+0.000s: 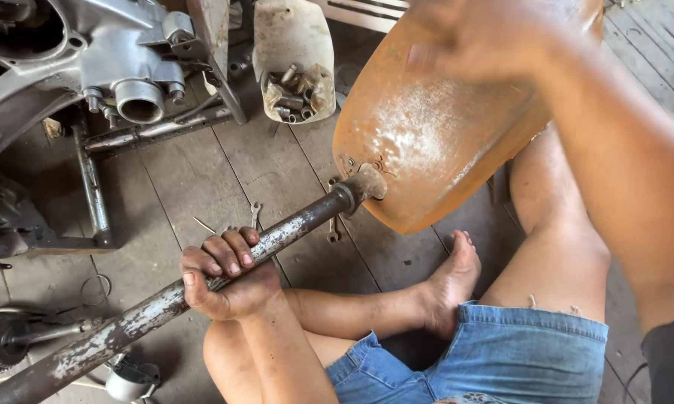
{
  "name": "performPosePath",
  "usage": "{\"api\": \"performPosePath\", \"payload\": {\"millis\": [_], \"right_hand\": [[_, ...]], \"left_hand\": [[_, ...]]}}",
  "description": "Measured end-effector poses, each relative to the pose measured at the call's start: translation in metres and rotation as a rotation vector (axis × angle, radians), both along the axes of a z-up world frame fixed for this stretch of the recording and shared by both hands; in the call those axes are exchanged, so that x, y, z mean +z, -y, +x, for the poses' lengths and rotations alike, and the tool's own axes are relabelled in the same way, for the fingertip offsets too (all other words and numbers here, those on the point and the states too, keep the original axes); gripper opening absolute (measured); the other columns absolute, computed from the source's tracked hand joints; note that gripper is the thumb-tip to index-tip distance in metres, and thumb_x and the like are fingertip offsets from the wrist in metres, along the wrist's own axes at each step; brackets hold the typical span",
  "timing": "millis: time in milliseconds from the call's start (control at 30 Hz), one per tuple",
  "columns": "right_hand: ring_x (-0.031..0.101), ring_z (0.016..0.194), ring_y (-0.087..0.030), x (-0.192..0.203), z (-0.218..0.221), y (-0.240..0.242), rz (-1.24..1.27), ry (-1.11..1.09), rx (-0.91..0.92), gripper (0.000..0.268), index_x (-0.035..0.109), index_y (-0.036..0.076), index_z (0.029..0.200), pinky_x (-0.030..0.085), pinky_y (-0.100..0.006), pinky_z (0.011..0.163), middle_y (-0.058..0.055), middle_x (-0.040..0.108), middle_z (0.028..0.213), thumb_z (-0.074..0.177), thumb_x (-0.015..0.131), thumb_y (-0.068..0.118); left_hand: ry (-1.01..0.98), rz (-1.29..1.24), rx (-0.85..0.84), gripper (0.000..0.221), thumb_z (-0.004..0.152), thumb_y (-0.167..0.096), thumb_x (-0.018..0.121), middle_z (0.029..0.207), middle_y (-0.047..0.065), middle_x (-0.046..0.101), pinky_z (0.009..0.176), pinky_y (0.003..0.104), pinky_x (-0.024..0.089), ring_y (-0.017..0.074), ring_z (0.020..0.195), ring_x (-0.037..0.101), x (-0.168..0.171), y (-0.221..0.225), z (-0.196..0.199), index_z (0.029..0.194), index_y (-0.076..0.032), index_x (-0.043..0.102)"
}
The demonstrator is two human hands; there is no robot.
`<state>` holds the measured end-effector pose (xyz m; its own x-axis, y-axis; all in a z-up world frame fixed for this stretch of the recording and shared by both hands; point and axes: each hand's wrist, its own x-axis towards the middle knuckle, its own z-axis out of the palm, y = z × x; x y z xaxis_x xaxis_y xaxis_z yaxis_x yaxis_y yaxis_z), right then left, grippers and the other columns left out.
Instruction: Sanding a metal motorcycle fuel tank by hand to refine its surface finish.
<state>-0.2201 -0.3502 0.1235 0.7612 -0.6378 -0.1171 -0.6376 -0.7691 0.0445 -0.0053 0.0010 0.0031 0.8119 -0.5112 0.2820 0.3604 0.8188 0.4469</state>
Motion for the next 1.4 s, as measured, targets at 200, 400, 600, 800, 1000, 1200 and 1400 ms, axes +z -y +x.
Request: {"api": "performPosePath", "payload": {"millis": [200, 400, 600, 800, 1000, 1200, 1400], "right_hand": [[0.051, 0.118, -0.044, 0.020, 0.013, -0.017, -0.037, -0.056, -0.009, 0.083, 0.053, 0.007, 0.149, 0.042, -0.058, 0.094, -0.021, 0.055, 0.139, 0.099, 0.043, 0.073], [0.014, 0.155, -0.034, -0.020, 0.014, -0.099, -0.254, -0.188, 0.366, 0.107, 0.031, 0.011, 0.157, 0.008, -0.052, 0.124, -0.012, 0.023, 0.168, 0.085, 0.036, 0.091], [0.054, 0.119, -0.040, 0.023, -0.034, -0.025, -0.164, -0.022, 0.020, 0.071, 0.058, 0.006, 0.147, 0.042, -0.053, 0.098, -0.020, 0.059, 0.138, 0.100, 0.055, 0.060], [0.023, 0.151, -0.044, 0.010, -0.005, -0.127, -0.265, 0.022, 0.116, 0.133, 0.028, -0.003, 0.161, 0.015, -0.057, 0.121, -0.027, 0.030, 0.165, 0.063, 0.072, 0.075], [0.019, 0.154, -0.033, -0.011, -0.011, -0.127, -0.411, -0.119, 0.358, 0.123, 0.022, 0.009, 0.163, 0.020, -0.052, 0.122, -0.014, 0.022, 0.170, 0.074, 0.039, 0.092], [0.021, 0.153, -0.037, 0.023, -0.003, -0.076, -0.331, -0.036, -0.005, 0.118, 0.024, 0.002, 0.164, 0.015, -0.051, 0.123, -0.023, 0.027, 0.168, 0.082, 0.048, 0.083], [0.018, 0.157, -0.036, 0.004, 0.001, -0.092, -0.395, -0.078, 0.199, 0.126, 0.024, -0.001, 0.164, 0.012, -0.053, 0.125, -0.022, 0.025, 0.170, 0.079, 0.041, 0.091]], "left_hand": [[0.018, -0.013, 0.003, 0.023, 0.093, -0.036, 0.060, 0.059, -0.006, 0.050, 0.069, 0.034, 0.053, 0.0110, 0.055, 0.054, 0.004, 0.000, -0.004, 0.077, -0.019, 0.056], [0.002, -0.008, 0.002, 0.026, 0.095, -0.038, 0.059, 0.059, -0.006, 0.050, 0.071, 0.033, 0.054, 0.0103, 0.056, 0.055, -0.002, 0.000, -0.002, 0.077, -0.019, 0.055], [-0.016, 0.024, 0.004, 0.026, 0.093, -0.037, 0.061, 0.060, -0.006, 0.049, 0.071, 0.034, 0.053, 0.0111, 0.056, 0.053, 0.002, -0.001, -0.007, 0.076, -0.019, 0.054], [-0.009, 0.028, 0.020, 0.026, 0.093, -0.038, 0.062, 0.058, -0.006, 0.049, 0.069, 0.034, 0.053, 0.0109, 0.054, 0.054, 0.001, -0.002, 0.000, 0.076, -0.020, 0.056], [0.006, 0.026, 0.014, 0.025, 0.094, -0.038, 0.061, 0.060, -0.006, 0.050, 0.073, 0.035, 0.056, 0.0105, 0.056, 0.054, 0.001, 0.002, -0.004, 0.078, -0.019, 0.056], [0.007, -0.001, -0.024, 0.022, 0.093, -0.033, 0.060, 0.060, -0.005, 0.051, 0.072, 0.035, 0.052, 0.0118, 0.057, 0.055, 0.004, 0.003, -0.006, 0.078, -0.019, 0.057], [-0.005, -0.027, -0.024, 0.023, 0.094, -0.034, 0.060, 0.061, -0.005, 0.052, 0.072, 0.034, 0.053, 0.0114, 0.057, 0.055, -0.002, -0.001, 0.000, 0.078, -0.018, 0.057]]}}
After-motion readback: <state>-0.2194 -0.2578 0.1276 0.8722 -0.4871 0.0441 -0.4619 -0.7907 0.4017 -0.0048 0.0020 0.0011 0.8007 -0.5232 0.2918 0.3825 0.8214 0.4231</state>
